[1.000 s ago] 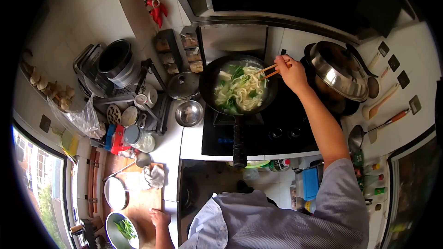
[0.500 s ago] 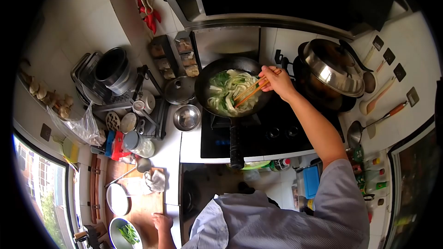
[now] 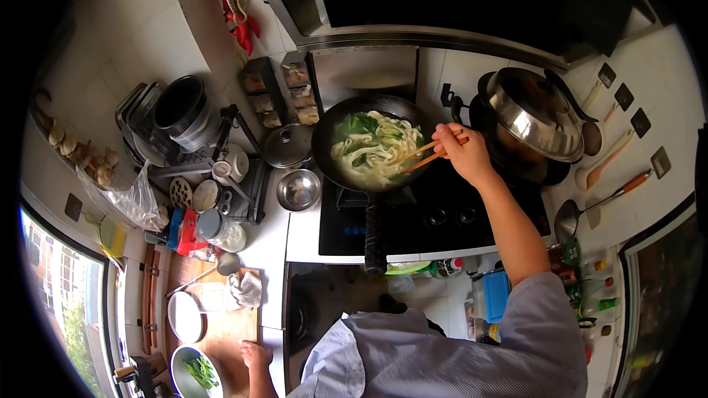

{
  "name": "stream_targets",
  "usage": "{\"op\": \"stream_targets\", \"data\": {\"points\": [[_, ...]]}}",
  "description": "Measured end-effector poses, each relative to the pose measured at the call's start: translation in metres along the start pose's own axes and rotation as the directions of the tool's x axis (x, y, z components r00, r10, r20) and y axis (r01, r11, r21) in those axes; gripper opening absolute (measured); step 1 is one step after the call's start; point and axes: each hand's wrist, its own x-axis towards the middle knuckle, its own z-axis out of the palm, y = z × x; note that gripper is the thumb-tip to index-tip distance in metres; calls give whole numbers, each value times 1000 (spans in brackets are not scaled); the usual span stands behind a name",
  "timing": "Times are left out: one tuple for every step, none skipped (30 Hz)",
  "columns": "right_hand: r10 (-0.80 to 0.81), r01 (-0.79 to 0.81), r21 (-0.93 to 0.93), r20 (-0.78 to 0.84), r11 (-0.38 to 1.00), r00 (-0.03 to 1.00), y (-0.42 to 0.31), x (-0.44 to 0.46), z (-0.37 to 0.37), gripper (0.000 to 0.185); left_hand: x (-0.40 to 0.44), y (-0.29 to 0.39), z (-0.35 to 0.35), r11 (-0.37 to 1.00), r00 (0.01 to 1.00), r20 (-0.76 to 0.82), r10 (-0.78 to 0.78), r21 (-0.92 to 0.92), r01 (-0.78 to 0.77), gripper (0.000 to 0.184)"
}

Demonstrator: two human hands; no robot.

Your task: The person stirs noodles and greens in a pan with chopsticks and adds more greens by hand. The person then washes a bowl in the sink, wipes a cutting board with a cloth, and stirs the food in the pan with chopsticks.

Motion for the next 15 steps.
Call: {"op": "stream_targets", "data": {"points": [[-13, 14, 20, -74, 1000, 997, -2, -6, -3, 31, 1, 0, 0, 1000, 1000, 6, -3, 3, 3, 94], [-12, 14, 19, -74, 1000, 997, -2, -11, -5, 31, 2, 1, -1, 1000, 1000, 13, -7, 3, 7, 93], [-39, 47, 63, -125, 997, 991, 0, -17, -6, 31, 2, 2, 0, 1000, 1000, 14, -8, 3, 8, 93], [-62, 81, 106, -174, 991, 983, 0, -23, -8, 31, 1, 2, 0, 999, 1000, 10, -12, -35, 13, 93], [-48, 51, 24, -109, 998, 993, 1, -29, -13, 29, 0, 1, -1, 997, 1000, 6, -20, -73, 20, 92], [-47, 50, 28, -105, 998, 993, 4, -34, -15, 29, 1, 0, -2, 997, 1000, 6, -26, -72, 26, 92], [-52, 75, 122, -189, 990, 981, 8, -37, -16, 29, 2, 1, -2, 998, 1000, -3, -17, -59, 17, 92], [-48, 107, 211, -266, 972, 963, 11, -41, -18, 29, 1, 2, -1, 999, 1000, -9, -12, -49, 11, 91], [-67, 127, 248, -239, 960, 969, 13, -44, -20, 29, -1, 4, -6, 999, 1000, 6, -6, -37, 6, 91], [-79, 105, 145, -178, 984, 981, 11, -48, -22, 29, -1, 3, -6, 999, 1000, 9, 0, -52, 0, 90], [-31, 56, 182, -138, 982, 990, 16, -52, -23, 28, -1, 3, -5, 998, 997, -37, 62, 29, -61, 89], [-85, 142, 252, -226, 957, 970, 27, -55, -24, 27, 21, -6, 13, 991, 992, -58, 109, 79, -104, 76], [-117, 210, 323, -286, 923, 951, 38, -57, -29, 27, 7, 2, -12, 989, 989, -20, 149, -17, -149, 60], [-94, 152, 228, -248, 962, 964, 32, -61, -32, 27, 32, -12, 12, 974, 973, -49, 225, -19, -226, 45], [28, -7, 185, -109, 983, 994, 28, -64, -34, 28, -5, -1, -30, 952, 993, 7, 122, -282, -115, 46]]}}
